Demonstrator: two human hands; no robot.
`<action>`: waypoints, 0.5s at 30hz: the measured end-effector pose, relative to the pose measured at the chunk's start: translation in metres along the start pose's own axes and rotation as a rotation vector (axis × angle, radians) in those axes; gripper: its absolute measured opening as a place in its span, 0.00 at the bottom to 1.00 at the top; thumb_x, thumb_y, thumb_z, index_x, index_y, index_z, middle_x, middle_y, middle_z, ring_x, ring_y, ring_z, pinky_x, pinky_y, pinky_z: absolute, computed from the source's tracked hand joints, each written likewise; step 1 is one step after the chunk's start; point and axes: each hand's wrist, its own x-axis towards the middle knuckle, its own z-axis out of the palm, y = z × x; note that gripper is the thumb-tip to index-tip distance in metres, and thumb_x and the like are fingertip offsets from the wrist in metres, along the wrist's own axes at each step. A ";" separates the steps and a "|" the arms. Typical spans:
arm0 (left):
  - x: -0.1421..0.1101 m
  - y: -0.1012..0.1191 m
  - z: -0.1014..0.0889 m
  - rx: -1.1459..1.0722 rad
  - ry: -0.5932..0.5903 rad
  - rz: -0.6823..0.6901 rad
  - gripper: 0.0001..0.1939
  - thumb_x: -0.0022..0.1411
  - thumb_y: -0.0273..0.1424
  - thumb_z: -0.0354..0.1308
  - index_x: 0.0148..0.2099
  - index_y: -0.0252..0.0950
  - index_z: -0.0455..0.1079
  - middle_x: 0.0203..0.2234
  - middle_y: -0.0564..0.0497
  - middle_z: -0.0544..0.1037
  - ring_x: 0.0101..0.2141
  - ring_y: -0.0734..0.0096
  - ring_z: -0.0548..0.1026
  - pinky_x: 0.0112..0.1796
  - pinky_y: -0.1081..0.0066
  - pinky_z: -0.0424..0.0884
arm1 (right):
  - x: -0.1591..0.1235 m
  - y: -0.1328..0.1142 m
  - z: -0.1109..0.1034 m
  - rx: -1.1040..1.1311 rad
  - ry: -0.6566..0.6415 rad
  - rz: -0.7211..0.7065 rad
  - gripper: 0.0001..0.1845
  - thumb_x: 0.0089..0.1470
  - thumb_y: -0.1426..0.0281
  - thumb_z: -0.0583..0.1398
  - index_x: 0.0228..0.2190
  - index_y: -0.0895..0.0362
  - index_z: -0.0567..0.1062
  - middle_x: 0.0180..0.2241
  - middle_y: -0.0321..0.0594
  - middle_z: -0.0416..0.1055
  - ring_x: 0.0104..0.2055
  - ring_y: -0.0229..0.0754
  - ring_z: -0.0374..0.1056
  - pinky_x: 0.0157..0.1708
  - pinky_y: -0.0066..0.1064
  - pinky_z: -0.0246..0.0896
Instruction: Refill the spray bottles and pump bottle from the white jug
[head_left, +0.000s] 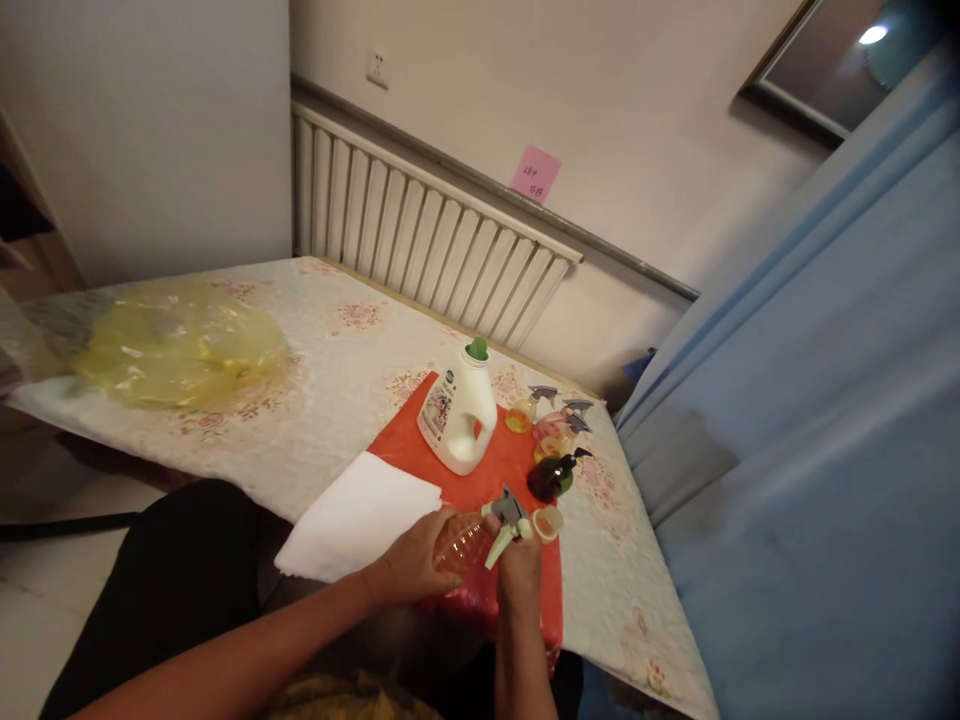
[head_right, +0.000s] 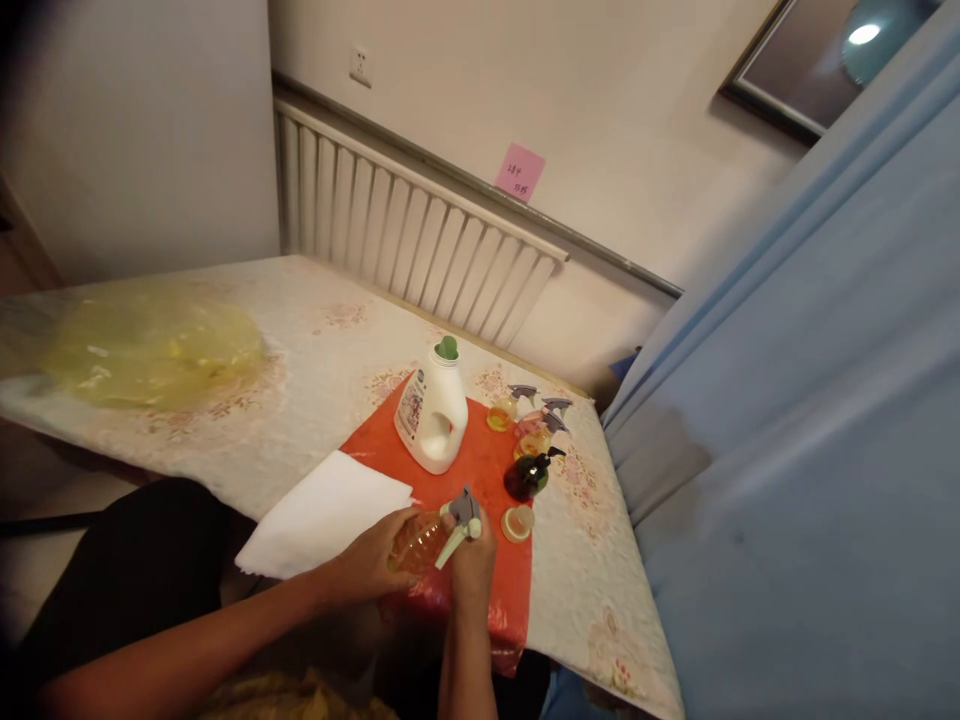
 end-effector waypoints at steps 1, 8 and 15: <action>-0.001 0.000 0.000 -0.043 -0.020 0.000 0.41 0.44 0.31 0.67 0.61 0.39 0.59 0.51 0.45 0.74 0.50 0.51 0.74 0.52 0.55 0.71 | 0.000 -0.002 0.000 -0.001 0.010 0.004 0.15 0.44 0.62 0.68 0.34 0.58 0.78 0.30 0.40 0.79 0.31 0.44 0.73 0.33 0.31 0.67; -0.005 0.006 -0.006 -0.161 -0.051 -0.034 0.39 0.43 0.31 0.68 0.59 0.38 0.61 0.48 0.46 0.76 0.47 0.53 0.76 0.47 0.59 0.73 | -0.002 -0.018 -0.005 0.014 0.125 -0.045 0.19 0.45 0.62 0.68 0.38 0.59 0.78 0.31 0.40 0.79 0.33 0.45 0.74 0.35 0.33 0.67; -0.009 0.014 -0.012 -0.131 -0.053 -0.039 0.37 0.43 0.30 0.67 0.57 0.37 0.63 0.49 0.45 0.76 0.48 0.52 0.75 0.49 0.58 0.71 | 0.005 -0.022 -0.018 0.179 0.243 -0.063 0.24 0.45 0.58 0.68 0.40 0.60 0.76 0.34 0.41 0.78 0.33 0.44 0.74 0.36 0.36 0.72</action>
